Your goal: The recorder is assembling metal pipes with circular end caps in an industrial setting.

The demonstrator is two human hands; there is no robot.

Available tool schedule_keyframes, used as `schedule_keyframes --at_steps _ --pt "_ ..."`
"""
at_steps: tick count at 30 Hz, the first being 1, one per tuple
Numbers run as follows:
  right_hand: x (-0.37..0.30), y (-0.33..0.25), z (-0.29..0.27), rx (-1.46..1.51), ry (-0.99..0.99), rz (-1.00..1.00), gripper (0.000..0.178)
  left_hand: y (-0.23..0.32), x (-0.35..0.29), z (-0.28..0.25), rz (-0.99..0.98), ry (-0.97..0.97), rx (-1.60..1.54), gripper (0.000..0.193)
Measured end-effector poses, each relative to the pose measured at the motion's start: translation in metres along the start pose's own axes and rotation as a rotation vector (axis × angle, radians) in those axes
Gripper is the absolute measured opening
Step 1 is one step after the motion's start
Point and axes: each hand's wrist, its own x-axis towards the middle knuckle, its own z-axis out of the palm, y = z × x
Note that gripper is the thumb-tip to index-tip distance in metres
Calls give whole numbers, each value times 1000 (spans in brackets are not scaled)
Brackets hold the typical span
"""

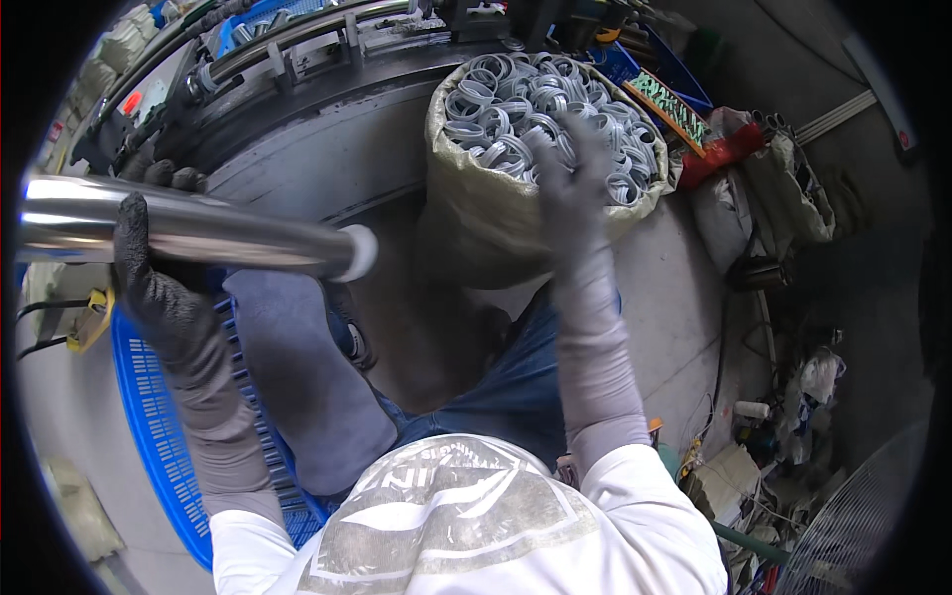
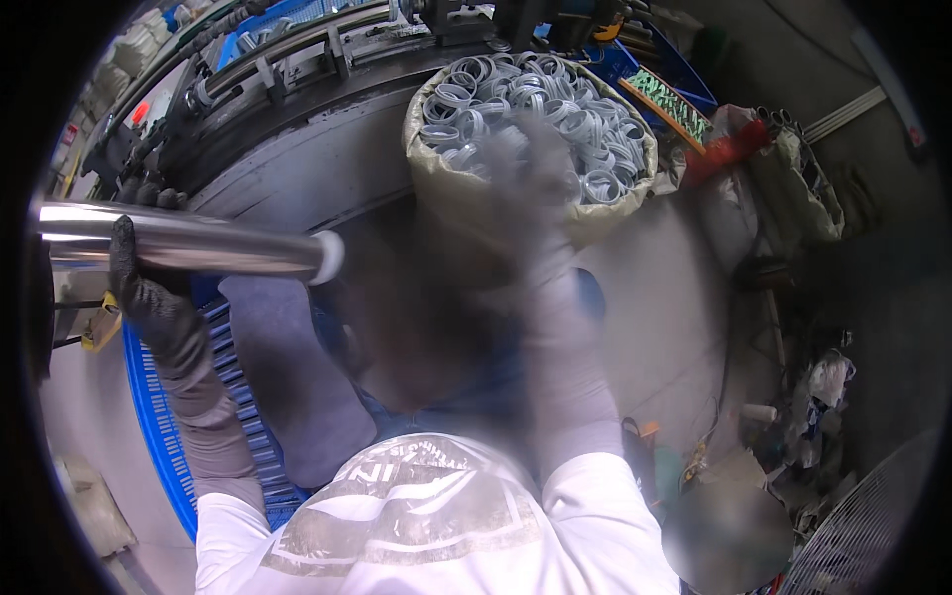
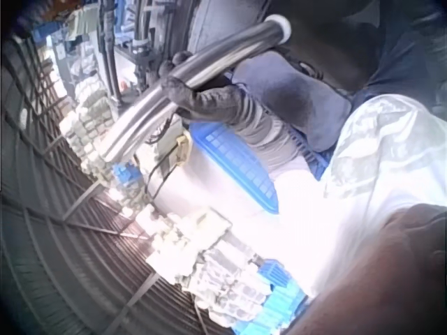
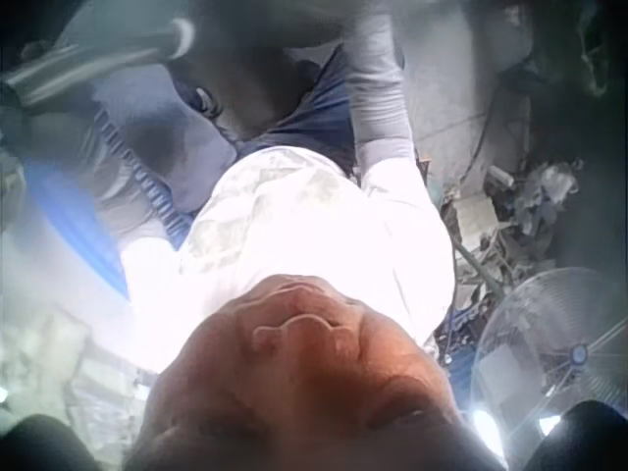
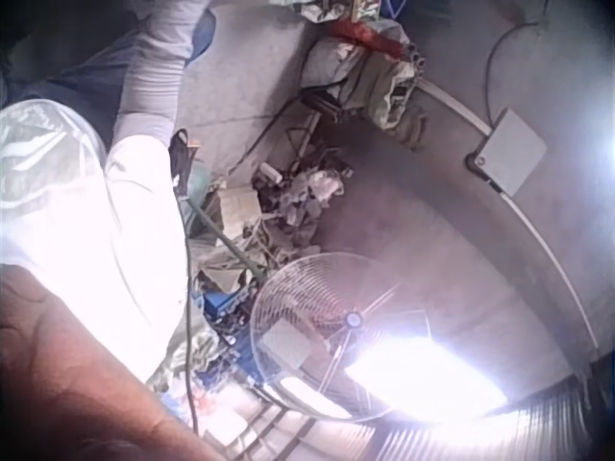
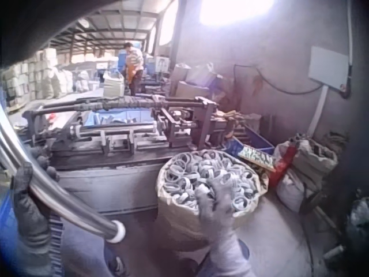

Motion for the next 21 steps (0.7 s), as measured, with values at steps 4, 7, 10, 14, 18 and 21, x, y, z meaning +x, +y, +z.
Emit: schedule_keyframes --at_steps 4,7,10,14,18,21 --pt "24 98 -25 -439 -200 282 38 5 2 -11 128 -487 735 48" --pt "28 98 -12 -423 -458 390 35 -16 -26 -14 380 -759 1182 54" --pt "12 108 -13 -306 -388 359 28 -57 -51 -29 285 -785 1149 52" --pt "-1 92 -13 -52 -153 247 18 -74 -56 -44 293 -794 1291 52" --pt "-2 11 -17 619 -140 467 41 -76 -55 -44 297 -816 1303 53" --pt "-6 -27 -9 1028 -259 756 68 -79 -56 -39 282 -832 1317 54"
